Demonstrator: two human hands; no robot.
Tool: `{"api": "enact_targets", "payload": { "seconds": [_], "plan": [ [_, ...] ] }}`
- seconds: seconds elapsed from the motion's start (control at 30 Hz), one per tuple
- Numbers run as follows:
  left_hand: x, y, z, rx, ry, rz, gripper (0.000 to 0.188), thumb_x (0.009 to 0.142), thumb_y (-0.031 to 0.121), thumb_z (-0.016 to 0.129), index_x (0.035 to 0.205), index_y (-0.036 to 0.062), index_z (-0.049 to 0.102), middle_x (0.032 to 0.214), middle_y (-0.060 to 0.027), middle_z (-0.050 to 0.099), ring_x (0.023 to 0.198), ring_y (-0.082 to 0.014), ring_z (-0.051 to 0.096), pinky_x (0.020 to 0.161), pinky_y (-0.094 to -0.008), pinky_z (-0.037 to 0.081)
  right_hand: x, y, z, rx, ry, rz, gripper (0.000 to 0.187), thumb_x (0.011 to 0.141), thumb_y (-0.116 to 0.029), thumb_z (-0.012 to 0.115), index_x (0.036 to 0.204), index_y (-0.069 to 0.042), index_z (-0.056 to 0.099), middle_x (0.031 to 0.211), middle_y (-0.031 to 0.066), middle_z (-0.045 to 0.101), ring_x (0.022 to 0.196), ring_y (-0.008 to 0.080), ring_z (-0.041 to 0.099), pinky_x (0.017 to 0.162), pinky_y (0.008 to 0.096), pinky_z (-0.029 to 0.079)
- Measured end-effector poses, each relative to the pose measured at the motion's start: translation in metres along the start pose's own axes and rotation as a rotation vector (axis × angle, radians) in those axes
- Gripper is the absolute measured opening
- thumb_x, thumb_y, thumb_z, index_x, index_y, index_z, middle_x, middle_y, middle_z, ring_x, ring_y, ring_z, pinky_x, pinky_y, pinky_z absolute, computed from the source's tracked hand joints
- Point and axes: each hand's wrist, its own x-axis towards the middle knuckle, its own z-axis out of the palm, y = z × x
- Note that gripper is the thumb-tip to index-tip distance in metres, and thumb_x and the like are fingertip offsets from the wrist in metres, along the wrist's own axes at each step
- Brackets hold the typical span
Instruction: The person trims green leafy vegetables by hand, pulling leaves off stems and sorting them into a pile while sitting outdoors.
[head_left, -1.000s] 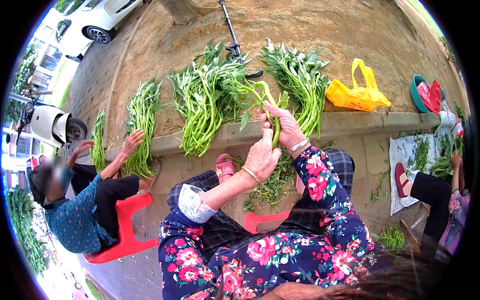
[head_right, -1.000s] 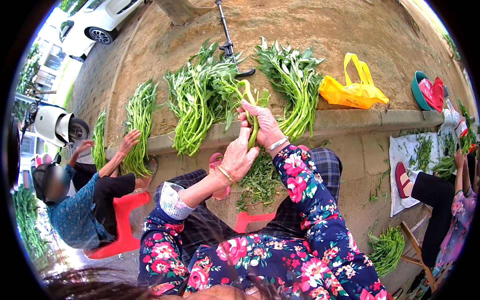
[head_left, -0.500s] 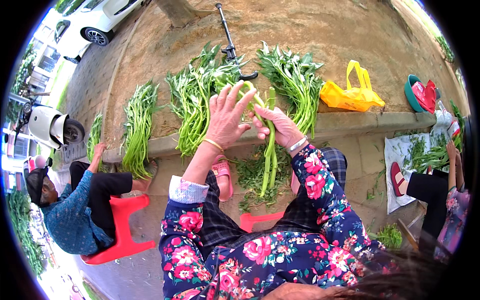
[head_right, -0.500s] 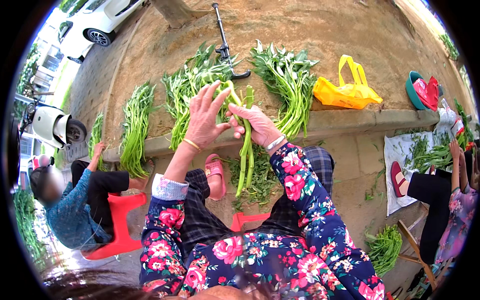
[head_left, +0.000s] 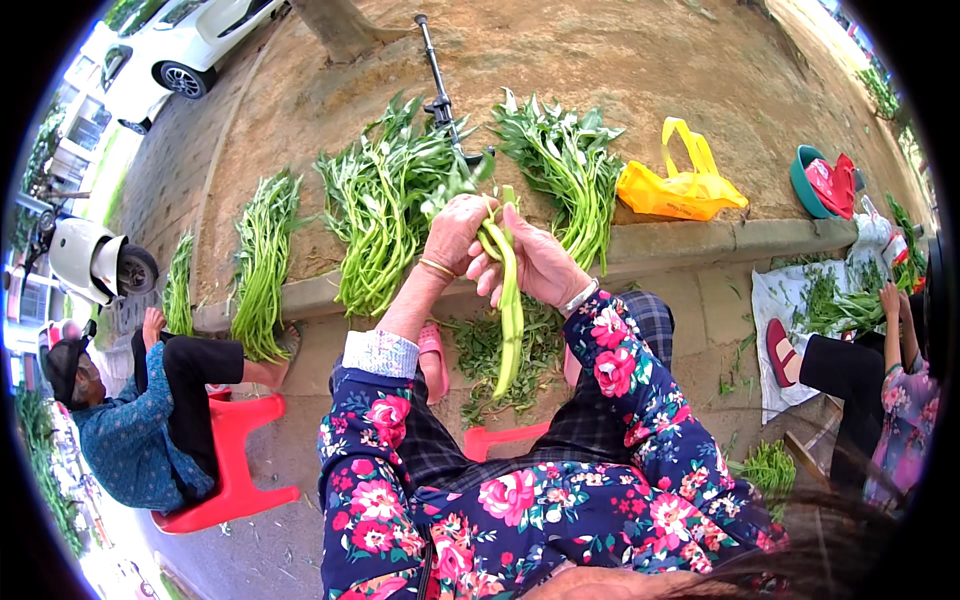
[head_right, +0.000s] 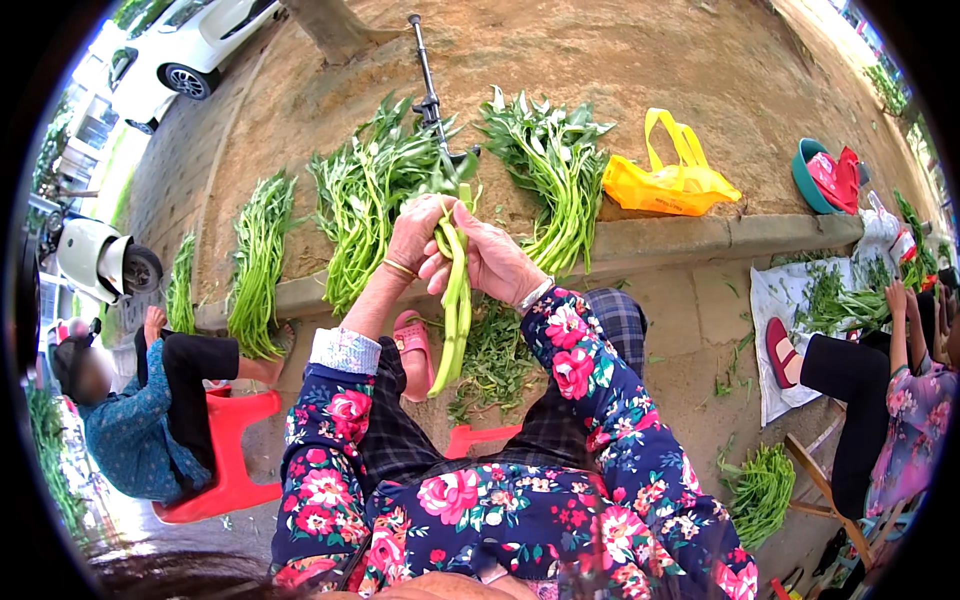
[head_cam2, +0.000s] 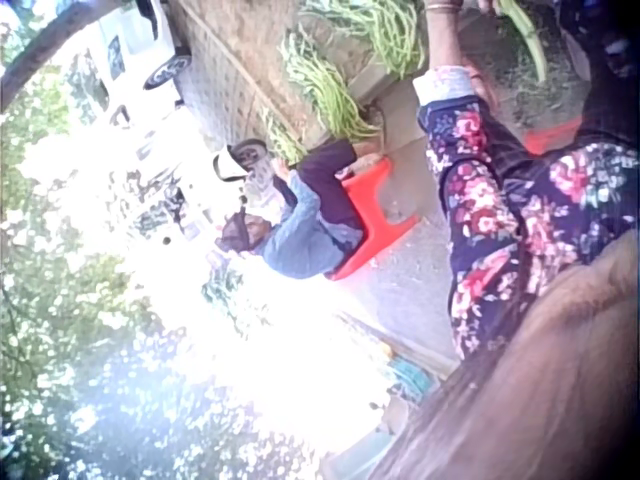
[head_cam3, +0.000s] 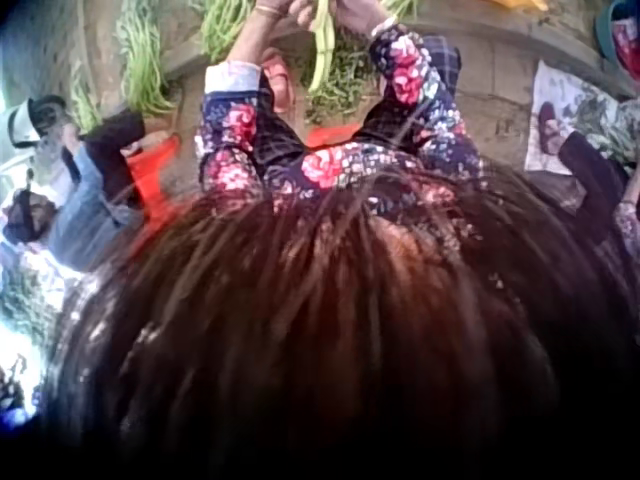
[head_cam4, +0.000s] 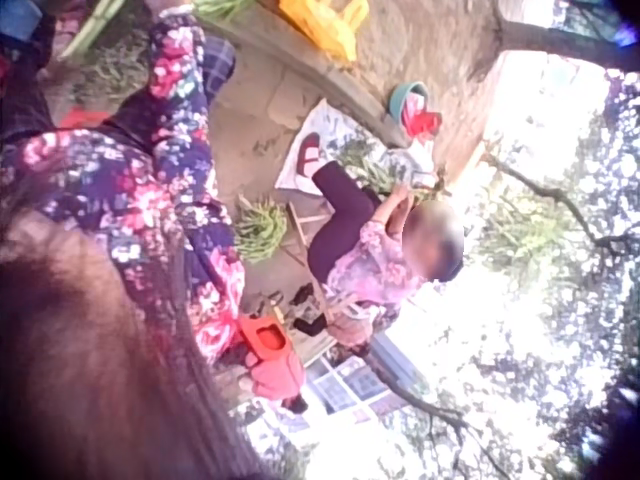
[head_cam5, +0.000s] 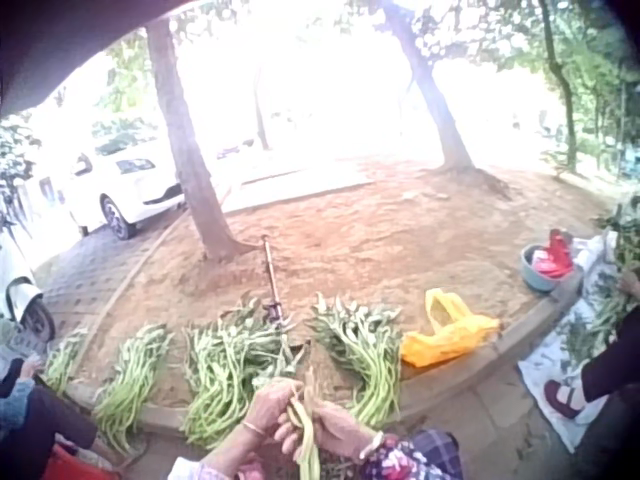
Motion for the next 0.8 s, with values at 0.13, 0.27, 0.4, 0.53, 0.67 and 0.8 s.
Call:
{"api": "enact_targets", "payload": {
  "seconds": [0.13, 0.27, 0.4, 0.53, 0.67, 0.8],
  "plan": [
    [-0.006, -0.01, 0.004, 0.058, 0.069, -0.181, 0.025, 0.07, 0.018, 0.059, 0.09, 0.0048, 0.052, 0.08, -0.0131, 0.057, 0.078, -0.0331, 0.055, 0.066, -0.0387, 0.045, 0.0, -0.004, -0.002, -0.028, -0.001, 0.013, 0.065, 0.088, -0.055, 0.033, 0.107, 0.006, 0.048, 0.087, 0.0202, 0.061, 0.065, 0.0284, 0.063, 0.053, 0.0376, 0.054],
    [-0.011, -0.024, 0.006, -0.095, 0.166, -0.436, 0.018, 0.075, 0.003, 0.052, 0.092, 0.0069, 0.054, 0.082, -0.0127, 0.059, 0.075, -0.0296, 0.059, 0.063, -0.0339, 0.047, -0.001, -0.004, -0.001, -0.171, 0.149, -0.103, 0.061, 0.09, -0.051, 0.033, 0.11, 0.006, 0.045, 0.088, 0.021, 0.06, 0.065, 0.0278, 0.063, 0.049, 0.0333, 0.054],
    [-0.002, -0.038, -0.006, -1.359, 0.657, -0.713, 0.016, 0.087, 0.014, 0.053, 0.088, -0.0006, 0.058, 0.08, -0.0082, 0.061, 0.071, -0.0156, 0.058, 0.065, -0.0269, 0.046, 0.002, -0.002, 0.015, -0.563, 0.552, -0.534, 0.033, 0.084, -0.014, 0.057, 0.113, 0.0, 0.048, 0.098, 0.0108, 0.06, 0.074, 0.0143, 0.061, 0.053, 0.0221, 0.051],
    [0.025, -0.031, -0.067, -0.792, 0.808, -0.399, 0.019, 0.086, 0.018, 0.057, 0.091, -0.0004, 0.057, 0.079, -0.006, 0.058, 0.071, -0.0143, 0.057, 0.066, -0.0269, 0.047, 0.006, -0.002, -0.001, -0.814, 0.647, -0.739, 0.039, 0.077, -0.008, 0.064, 0.114, -0.003, 0.051, 0.106, 0.0078, 0.058, 0.077, 0.0109, 0.06, 0.056, 0.0207, 0.05],
    [0.039, 0.006, -0.124, -0.669, 1.064, -0.322, 0.019, 0.083, 0.02, 0.062, 0.091, 0.0041, 0.056, 0.064, -0.0049, 0.056, 0.054, -0.0148, 0.055, 0.055, -0.0258, 0.046, 0.004, -0.008, -0.008, -0.593, 0.757, -0.638, 0.033, 0.079, -0.008, 0.063, 0.11, -0.001, 0.052, 0.107, 0.0079, 0.056, 0.081, 0.012, 0.059, 0.053, 0.0214, 0.051],
    [0.035, 0.046, -0.154, -0.461, 1.043, -0.192, 0.031, 0.085, 0.03, 0.058, 0.087, -0.0005, 0.054, 0.052, -0.0018, 0.048, 0.053, -0.0176, 0.057, 0.058, -0.029, 0.046, 0.0, -0.013, -0.019, -0.486, 0.788, -0.606, 0.025, 0.081, -0.01, 0.061, 0.104, -0.001, 0.055, 0.097, 0.0054, 0.058, 0.075, 0.0105, 0.058, 0.05, 0.0204, 0.051]
  ]
}}
